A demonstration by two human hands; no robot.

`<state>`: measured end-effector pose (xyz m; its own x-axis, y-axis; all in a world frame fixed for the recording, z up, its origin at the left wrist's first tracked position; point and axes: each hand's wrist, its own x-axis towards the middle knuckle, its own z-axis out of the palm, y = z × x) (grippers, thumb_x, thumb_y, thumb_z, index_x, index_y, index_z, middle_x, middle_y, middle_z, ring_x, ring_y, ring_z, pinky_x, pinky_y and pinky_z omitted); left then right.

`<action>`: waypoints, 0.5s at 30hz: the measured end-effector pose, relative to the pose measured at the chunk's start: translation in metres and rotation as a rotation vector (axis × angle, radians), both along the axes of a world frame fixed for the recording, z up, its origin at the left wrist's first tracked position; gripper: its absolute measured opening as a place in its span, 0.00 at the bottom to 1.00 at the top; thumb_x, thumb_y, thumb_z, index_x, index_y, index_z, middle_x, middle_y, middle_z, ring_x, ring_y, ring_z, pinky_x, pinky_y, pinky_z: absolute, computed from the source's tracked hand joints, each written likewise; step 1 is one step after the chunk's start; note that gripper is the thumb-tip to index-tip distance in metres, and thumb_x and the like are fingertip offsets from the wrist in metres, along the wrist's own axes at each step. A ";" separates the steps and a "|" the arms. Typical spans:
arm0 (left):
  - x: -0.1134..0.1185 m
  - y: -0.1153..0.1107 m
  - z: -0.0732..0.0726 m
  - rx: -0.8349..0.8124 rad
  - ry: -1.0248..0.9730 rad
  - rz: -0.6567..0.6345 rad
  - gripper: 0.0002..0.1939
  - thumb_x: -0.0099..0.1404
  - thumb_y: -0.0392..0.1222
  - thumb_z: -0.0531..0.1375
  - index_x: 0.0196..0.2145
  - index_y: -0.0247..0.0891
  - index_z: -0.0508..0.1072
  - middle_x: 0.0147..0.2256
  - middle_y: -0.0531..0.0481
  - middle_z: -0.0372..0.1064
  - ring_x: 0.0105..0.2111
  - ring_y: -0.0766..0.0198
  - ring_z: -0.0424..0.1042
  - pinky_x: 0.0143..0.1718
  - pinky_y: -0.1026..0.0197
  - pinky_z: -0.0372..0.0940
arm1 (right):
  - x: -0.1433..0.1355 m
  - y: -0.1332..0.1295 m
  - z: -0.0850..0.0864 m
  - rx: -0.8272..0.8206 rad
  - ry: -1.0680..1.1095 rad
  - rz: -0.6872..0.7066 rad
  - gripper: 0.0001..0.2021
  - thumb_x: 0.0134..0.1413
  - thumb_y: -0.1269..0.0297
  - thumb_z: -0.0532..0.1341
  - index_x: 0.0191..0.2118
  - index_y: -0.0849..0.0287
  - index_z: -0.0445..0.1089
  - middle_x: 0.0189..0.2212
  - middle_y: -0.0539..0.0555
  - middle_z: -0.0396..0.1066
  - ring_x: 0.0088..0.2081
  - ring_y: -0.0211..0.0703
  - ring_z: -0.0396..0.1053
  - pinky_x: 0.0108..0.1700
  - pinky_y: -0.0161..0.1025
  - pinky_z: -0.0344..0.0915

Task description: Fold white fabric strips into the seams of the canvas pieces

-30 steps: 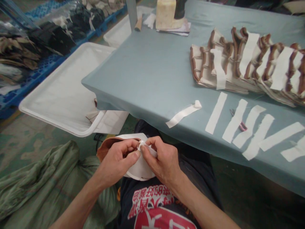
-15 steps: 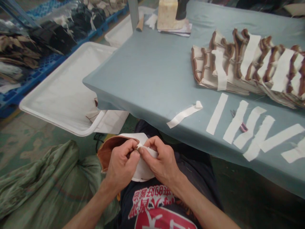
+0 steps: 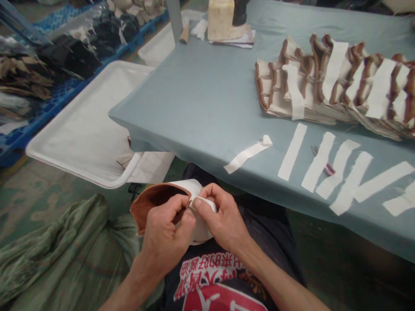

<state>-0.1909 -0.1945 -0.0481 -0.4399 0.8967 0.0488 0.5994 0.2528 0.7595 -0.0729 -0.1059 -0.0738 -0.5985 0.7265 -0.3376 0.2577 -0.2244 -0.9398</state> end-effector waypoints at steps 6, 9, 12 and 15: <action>0.008 0.006 0.002 0.073 0.211 0.006 0.10 0.65 0.35 0.55 0.27 0.40 0.71 0.22 0.55 0.72 0.20 0.67 0.68 0.25 0.64 0.61 | 0.002 0.000 0.001 -0.120 -0.014 0.021 0.12 0.53 0.52 0.61 0.29 0.53 0.62 0.22 0.45 0.59 0.26 0.38 0.57 0.27 0.35 0.53; 0.012 0.008 -0.002 0.095 0.287 0.019 0.10 0.64 0.33 0.55 0.26 0.41 0.70 0.21 0.55 0.70 0.21 0.65 0.69 0.26 0.63 0.61 | 0.002 0.000 -0.001 -0.124 0.003 0.022 0.11 0.55 0.55 0.60 0.28 0.53 0.60 0.23 0.45 0.59 0.27 0.39 0.58 0.28 0.34 0.54; 0.015 0.011 -0.008 0.098 0.349 0.013 0.11 0.62 0.31 0.54 0.25 0.42 0.68 0.21 0.55 0.70 0.21 0.64 0.69 0.27 0.61 0.60 | 0.002 -0.002 -0.005 -0.065 0.015 0.000 0.11 0.57 0.56 0.58 0.28 0.53 0.59 0.24 0.46 0.61 0.29 0.40 0.60 0.30 0.35 0.57; 0.017 0.014 -0.015 0.114 0.421 -0.012 0.12 0.62 0.29 0.53 0.24 0.42 0.67 0.21 0.54 0.69 0.22 0.63 0.69 0.28 0.60 0.60 | 0.000 -0.003 -0.010 -0.032 0.044 -0.035 0.11 0.58 0.56 0.54 0.28 0.52 0.58 0.24 0.46 0.61 0.30 0.42 0.61 0.33 0.37 0.59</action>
<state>-0.1743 -0.1801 -0.0627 -0.3501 0.8801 0.3207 0.8652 0.1726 0.4708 -0.0730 -0.1088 -0.0838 -0.5880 0.7361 -0.3352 0.2082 -0.2628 -0.9421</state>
